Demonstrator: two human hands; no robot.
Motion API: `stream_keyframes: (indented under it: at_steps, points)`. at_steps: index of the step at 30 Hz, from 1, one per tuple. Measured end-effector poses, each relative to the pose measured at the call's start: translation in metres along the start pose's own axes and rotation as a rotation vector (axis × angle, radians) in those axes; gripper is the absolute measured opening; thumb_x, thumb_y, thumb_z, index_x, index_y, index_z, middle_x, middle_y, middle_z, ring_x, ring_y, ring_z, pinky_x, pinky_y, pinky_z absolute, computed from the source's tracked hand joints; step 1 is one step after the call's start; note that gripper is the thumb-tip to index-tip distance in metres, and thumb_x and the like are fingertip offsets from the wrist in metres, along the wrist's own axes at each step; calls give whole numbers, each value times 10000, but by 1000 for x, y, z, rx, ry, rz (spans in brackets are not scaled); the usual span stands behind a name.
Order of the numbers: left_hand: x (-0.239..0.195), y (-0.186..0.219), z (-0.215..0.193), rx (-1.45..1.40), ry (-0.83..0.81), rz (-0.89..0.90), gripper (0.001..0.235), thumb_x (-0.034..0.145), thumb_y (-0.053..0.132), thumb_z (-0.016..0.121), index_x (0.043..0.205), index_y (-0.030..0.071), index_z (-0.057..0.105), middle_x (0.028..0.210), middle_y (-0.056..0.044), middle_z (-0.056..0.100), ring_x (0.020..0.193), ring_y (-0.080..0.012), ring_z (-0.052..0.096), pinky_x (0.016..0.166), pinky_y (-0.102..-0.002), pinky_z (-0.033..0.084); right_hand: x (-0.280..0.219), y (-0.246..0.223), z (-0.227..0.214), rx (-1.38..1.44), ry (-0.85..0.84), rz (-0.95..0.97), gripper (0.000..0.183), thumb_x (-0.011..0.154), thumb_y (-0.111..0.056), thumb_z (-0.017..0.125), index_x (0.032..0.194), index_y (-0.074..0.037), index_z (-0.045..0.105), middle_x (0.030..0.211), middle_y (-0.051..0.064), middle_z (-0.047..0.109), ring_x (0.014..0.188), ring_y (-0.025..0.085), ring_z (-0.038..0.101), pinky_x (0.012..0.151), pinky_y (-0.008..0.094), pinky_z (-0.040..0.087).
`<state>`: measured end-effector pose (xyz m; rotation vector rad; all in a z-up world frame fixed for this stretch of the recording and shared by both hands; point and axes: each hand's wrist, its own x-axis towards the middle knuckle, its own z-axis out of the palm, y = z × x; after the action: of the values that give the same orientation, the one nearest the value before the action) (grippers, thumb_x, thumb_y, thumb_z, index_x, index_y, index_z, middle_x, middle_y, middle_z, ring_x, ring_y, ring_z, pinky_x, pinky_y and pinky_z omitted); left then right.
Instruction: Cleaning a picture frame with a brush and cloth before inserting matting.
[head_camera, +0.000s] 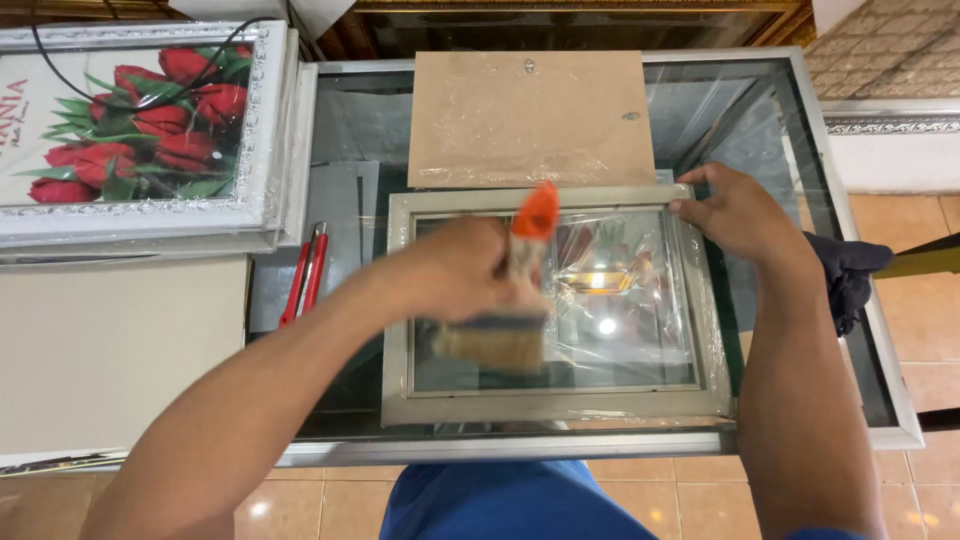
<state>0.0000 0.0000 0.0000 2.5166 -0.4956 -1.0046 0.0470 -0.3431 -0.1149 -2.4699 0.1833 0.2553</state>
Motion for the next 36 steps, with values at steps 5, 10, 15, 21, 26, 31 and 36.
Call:
stream_keyframes:
  at_steps: [5,10,15,21,26,31,36]
  points:
    - [29,-63,-29,36,787,170,149,964,165,729,1094,101,697,762,-60,708,512,-215,591,556,-372,498,-3,-5,0,30,-13,25,355,950,-160,724,1276,-42,648,859,181,680,730,261,608,695,384,487]
    - [-15,-70,19,223,742,369,346,855,-9,556,1052,205,744,1212,37,779,809,-306,751,729,-418,568,-2,-3,-1,-3,-8,18,349,950,-176,724,1266,-46,657,839,167,669,732,261,610,698,386,487]
    - [-101,-40,58,-41,346,469,157,857,219,649,976,162,733,1025,72,857,704,-265,788,594,-387,572,2,4,0,93,-24,-25,353,950,-142,705,1275,-31,627,912,199,715,734,264,634,688,384,505]
    - [-54,-43,73,-566,542,421,199,826,128,772,1019,78,783,671,-48,745,418,-92,555,359,-197,413,-63,-78,-1,-130,121,-357,564,947,-308,687,1424,-49,535,1264,196,637,1142,334,633,894,473,536]
    - [15,-1,65,-884,762,257,210,851,129,756,1024,13,726,849,-89,765,675,-129,696,579,-250,573,-119,-109,32,-51,-176,-766,1152,660,-466,912,1549,-80,289,1522,218,379,1390,414,453,1097,524,427]
    - [45,4,63,-971,746,454,240,878,116,747,1070,-3,664,887,-105,714,762,-154,696,673,-260,579,-96,-103,47,-269,75,-683,1292,662,-441,943,1633,-120,154,1636,311,131,1424,528,354,1056,613,411]
    - [45,-19,40,-1032,566,418,592,850,254,723,1351,19,515,1250,-196,697,1131,-275,728,975,-393,641,-58,-91,28,-21,129,-537,1167,710,-545,838,1591,-74,235,1313,212,397,1175,380,422,941,569,456]
